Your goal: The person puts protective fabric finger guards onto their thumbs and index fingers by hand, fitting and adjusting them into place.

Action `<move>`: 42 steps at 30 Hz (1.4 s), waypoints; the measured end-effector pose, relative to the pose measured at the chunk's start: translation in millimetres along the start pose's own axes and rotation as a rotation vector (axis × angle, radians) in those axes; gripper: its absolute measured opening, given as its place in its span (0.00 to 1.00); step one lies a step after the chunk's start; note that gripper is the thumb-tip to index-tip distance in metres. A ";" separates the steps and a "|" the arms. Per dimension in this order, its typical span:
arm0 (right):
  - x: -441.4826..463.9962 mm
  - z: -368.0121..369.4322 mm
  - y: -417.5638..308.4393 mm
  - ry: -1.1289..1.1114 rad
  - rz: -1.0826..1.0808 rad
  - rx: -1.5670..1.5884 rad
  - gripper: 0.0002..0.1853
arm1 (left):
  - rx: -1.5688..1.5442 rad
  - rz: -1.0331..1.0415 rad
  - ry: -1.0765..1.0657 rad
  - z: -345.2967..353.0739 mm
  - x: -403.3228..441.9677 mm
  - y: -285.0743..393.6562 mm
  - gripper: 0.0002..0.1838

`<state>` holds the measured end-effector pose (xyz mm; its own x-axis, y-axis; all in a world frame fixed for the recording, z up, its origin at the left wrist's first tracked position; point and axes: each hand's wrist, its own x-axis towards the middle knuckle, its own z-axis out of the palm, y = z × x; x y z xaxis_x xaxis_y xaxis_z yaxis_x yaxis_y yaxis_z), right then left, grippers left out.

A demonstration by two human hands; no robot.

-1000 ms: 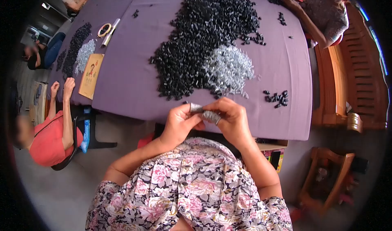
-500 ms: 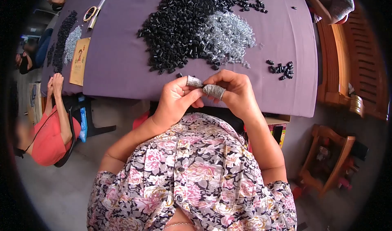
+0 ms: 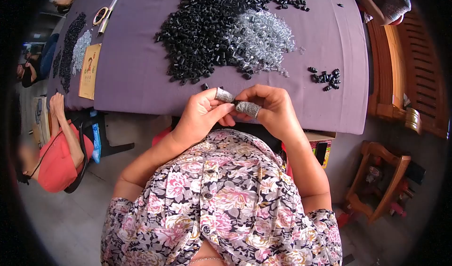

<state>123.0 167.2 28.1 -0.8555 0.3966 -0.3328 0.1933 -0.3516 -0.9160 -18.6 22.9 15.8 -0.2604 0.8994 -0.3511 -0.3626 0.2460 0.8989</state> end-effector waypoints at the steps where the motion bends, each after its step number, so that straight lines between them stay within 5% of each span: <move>1: -0.2 -2.7 0.4 -0.012 0.008 0.020 0.07 | -0.011 -0.002 -0.003 -0.2 0.1 -0.3 0.06; 14: -2.0 -5.0 -2.2 -0.050 0.036 -0.014 0.05 | -0.021 0.017 -0.020 -1.5 -3.4 3.4 0.06; 23: -4.1 2.0 -16.0 -0.089 -0.012 -0.228 0.13 | -0.037 -0.043 -0.068 -5.2 -3.5 -3.4 0.06; 26: -1.4 -6.4 -15.1 -0.115 0.047 -0.087 0.14 | -0.052 -0.019 -0.068 -4.7 -2.9 -2.7 0.06; 29: -4.1 8.1 -12.2 0.001 0.022 -0.075 0.13 | -0.048 0.013 -0.019 -2.3 -2.4 -3.6 0.06; 32: -5.1 17.2 -4.5 0.144 -0.261 -0.489 0.12 | -0.021 0.092 0.024 3.2 -1.3 -1.9 0.05; 42: -8.6 20.1 -21.3 0.097 -0.247 -0.465 0.16 | -0.058 0.122 0.009 0.8 -3.2 8.6 0.06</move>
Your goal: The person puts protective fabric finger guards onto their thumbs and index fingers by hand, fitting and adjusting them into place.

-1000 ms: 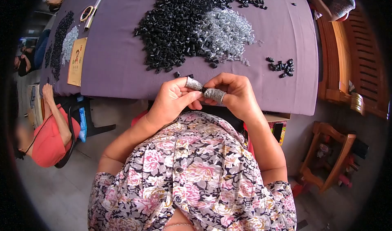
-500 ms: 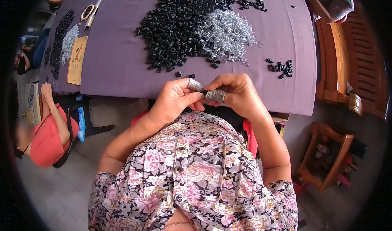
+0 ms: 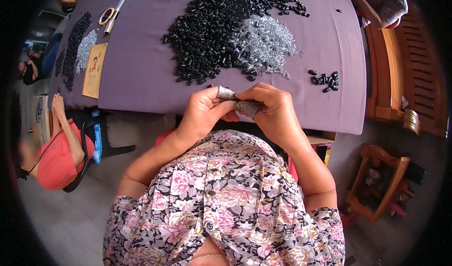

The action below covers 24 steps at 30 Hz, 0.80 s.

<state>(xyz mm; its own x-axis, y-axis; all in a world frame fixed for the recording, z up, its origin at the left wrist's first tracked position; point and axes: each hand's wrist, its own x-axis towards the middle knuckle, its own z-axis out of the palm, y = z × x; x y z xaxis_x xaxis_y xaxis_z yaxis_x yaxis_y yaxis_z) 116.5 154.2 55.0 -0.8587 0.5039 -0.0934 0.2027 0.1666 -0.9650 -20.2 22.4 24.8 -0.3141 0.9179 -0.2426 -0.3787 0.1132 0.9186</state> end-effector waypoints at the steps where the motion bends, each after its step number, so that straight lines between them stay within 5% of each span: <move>1: -0.2 0.6 -1.5 0.000 -0.013 -0.024 0.17 | 0.002 0.006 0.010 0.2 0.2 -0.4 0.06; 8: 2.0 1.9 1.6 -0.036 0.009 0.028 0.16 | -0.011 0.025 0.080 -0.5 4.2 -13.1 0.06; 14: 0.7 -0.2 -13.3 -0.014 -0.059 -0.152 0.26 | -0.202 0.012 0.111 4.5 2.0 -7.1 0.06; 24: 12.0 26.7 24.2 0.213 -0.538 -0.622 0.25 | -0.297 -0.070 0.091 6.2 1.7 -2.6 0.09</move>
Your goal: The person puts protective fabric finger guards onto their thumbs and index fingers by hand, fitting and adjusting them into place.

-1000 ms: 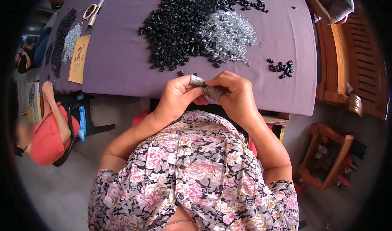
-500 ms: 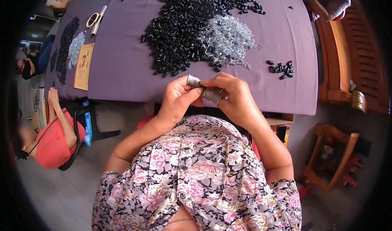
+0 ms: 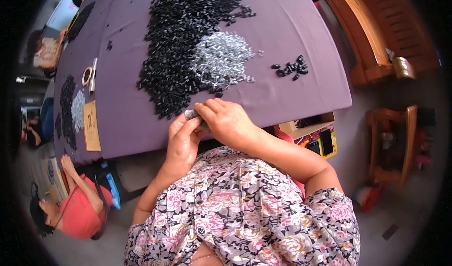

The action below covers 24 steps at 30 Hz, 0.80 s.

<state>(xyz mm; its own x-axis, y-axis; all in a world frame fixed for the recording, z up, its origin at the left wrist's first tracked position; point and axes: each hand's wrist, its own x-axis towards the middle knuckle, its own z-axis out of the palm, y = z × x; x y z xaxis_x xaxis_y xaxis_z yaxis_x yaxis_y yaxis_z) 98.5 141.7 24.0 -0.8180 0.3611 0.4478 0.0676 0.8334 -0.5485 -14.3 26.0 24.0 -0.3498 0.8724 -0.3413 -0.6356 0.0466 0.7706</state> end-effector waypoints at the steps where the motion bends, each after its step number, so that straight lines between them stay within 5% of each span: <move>1: -2.0 1.5 1.3 -0.015 -0.017 -0.025 0.25 | 0.038 0.001 0.025 2.0 -0.8 0.8 0.10; 7: -9.9 -2.4 4.1 -0.115 -0.015 -0.016 0.25 | 0.291 -0.095 0.002 0.5 -1.4 1.7 0.13; 24: -34.1 -13.7 4.1 -0.344 0.058 0.021 0.21 | 0.171 -0.295 -0.018 9.4 -7.1 -16.9 0.15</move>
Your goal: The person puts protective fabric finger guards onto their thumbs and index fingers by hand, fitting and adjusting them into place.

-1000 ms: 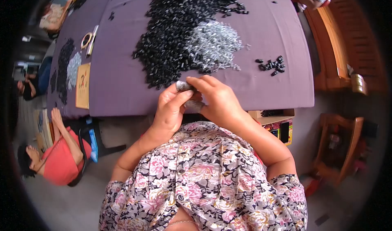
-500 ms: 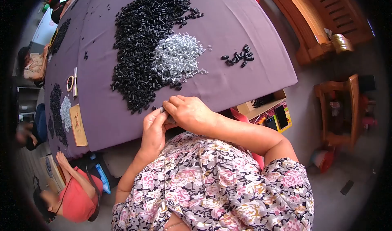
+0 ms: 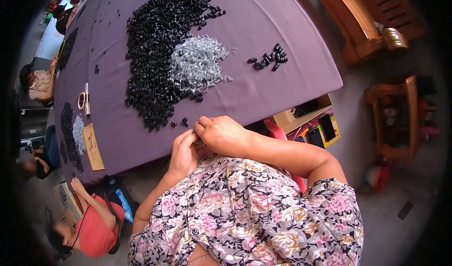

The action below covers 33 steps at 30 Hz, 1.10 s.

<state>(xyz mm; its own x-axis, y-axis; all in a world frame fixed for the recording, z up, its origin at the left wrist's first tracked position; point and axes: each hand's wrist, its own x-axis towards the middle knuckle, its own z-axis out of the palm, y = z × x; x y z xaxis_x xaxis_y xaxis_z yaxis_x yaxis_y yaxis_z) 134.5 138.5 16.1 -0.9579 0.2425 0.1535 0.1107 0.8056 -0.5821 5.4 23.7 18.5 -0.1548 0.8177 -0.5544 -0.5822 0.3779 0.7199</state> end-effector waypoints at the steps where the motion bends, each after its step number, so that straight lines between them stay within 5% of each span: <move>1: -2.3 0.4 1.8 0.015 0.015 0.032 0.23 | 0.014 -0.004 -0.017 0.4 -0.9 0.7 0.15; 19: -13.3 -1.2 10.4 0.091 0.032 0.168 0.13 | 0.087 -0.224 -0.228 -4.2 4.4 12.8 0.20; 26: 2.9 -5.4 11.1 0.270 0.070 0.187 0.20 | 0.061 0.073 -0.131 1.1 15.9 21.8 0.16; 33: -8.8 7.8 20.2 0.282 0.050 0.174 0.24 | 0.246 0.030 -0.087 8.3 18.3 14.5 0.17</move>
<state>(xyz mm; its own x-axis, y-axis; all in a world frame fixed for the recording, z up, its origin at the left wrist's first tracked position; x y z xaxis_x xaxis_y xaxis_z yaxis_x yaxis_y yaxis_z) 143.1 148.4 -3.3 -0.8388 0.4390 0.3220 0.0854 0.6902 -0.7186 0.8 47.7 22.3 -0.0934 0.8603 -0.5012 -0.3656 0.4386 0.8210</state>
